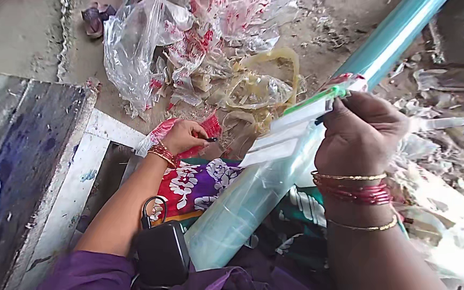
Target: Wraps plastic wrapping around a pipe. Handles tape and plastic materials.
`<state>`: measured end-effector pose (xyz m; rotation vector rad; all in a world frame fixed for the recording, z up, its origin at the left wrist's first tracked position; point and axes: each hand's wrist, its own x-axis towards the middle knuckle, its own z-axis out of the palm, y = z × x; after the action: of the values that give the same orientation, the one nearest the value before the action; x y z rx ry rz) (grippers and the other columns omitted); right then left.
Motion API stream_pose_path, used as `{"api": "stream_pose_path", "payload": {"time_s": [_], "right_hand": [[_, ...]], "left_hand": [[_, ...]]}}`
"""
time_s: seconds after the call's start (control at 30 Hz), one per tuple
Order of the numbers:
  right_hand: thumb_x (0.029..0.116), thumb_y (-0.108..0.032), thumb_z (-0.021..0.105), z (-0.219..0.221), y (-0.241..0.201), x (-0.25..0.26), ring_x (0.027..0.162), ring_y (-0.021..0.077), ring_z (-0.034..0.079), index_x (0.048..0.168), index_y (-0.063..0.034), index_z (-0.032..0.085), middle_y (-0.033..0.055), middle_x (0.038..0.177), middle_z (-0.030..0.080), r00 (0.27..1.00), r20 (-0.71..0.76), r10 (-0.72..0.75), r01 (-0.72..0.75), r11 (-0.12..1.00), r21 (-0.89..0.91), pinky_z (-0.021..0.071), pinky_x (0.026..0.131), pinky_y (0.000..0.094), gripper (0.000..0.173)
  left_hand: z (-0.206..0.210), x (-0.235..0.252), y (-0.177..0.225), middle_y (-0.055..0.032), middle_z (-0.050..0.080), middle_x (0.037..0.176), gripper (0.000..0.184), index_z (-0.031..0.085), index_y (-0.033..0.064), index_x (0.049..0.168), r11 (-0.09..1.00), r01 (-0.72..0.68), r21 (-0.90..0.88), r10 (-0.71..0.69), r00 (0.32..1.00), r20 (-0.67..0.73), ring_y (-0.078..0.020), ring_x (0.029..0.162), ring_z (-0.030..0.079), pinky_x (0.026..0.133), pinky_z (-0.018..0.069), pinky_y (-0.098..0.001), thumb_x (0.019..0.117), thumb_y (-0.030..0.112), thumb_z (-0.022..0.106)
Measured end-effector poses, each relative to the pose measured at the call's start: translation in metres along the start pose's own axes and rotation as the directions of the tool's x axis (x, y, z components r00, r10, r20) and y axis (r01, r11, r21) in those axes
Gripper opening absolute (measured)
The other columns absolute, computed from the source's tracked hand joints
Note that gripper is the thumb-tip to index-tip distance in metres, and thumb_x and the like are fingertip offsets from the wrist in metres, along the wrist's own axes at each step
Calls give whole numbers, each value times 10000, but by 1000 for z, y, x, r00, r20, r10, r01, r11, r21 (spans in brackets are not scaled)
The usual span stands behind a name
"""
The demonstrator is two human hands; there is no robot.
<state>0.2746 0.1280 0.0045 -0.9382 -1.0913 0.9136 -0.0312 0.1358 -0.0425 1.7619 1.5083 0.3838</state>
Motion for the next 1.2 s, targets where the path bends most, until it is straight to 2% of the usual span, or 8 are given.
{"api": "stream_pose_path", "payload": {"time_s": [0.07,0.2,0.4,0.57,0.73,0.83,1.03,1.2], "right_hand": [[964,-4,595,0,-6,0,718,-22,676,869,-195,706,-140,767,712,985,-73,156,-147,983,107,585,732,180,240],[1070,-80,321,-15,11,-4,883,-7,694,974,-207,647,-99,898,729,957,82,277,-283,843,458,584,812,195,363],[1017,-182,294,0,5,-8,791,35,691,871,-212,711,-51,842,730,806,490,332,-583,591,558,578,686,219,443],[1000,-373,478,12,15,-14,593,35,564,1102,-172,705,-72,705,593,655,746,120,-654,585,480,484,568,196,320],[1008,-351,494,15,20,-18,604,2,571,962,-176,752,-104,688,619,732,625,273,-635,605,480,494,591,196,315],[1094,-177,195,22,10,-16,749,22,702,896,-136,677,-44,819,738,804,413,427,-594,580,558,582,685,179,523],[1111,-235,186,19,8,-25,671,46,712,865,-132,685,-9,760,739,756,400,518,-626,396,672,595,598,206,566],[1117,-236,208,13,8,-27,632,63,704,857,-121,672,8,730,732,754,362,548,-613,389,688,590,565,227,544]], "left_hand": [[-7,-7,23,11,687,819,104,727,10,931,974,16,-227,-50,988,-148,27,591,541,554,464,-148,846,-1,787],[-18,-30,67,68,705,740,142,718,67,902,857,-104,-505,-61,952,-300,62,480,496,433,401,-105,856,-66,733],[-27,-56,98,44,689,851,146,733,64,899,763,-437,-477,276,887,-370,-25,686,652,648,585,-167,815,-51,765],[-32,-63,109,50,667,855,145,731,64,916,700,-522,-488,378,850,-366,-37,730,669,692,604,-178,813,-26,778],[-59,-42,94,48,685,702,153,720,86,884,694,-132,-707,-63,968,-243,51,456,473,408,372,-101,918,-47,652],[-97,-27,113,12,623,665,63,662,16,957,691,83,-718,-381,886,-264,18,452,454,417,351,-123,981,-16,613],[-162,-59,264,6,638,687,33,697,39,952,763,-425,-487,-72,693,-717,4,453,479,406,388,-130,965,34,668],[-187,-74,333,1,661,727,35,724,32,968,857,-411,-311,-12,587,-809,0,458,485,405,387,-132,938,46,713]]}}
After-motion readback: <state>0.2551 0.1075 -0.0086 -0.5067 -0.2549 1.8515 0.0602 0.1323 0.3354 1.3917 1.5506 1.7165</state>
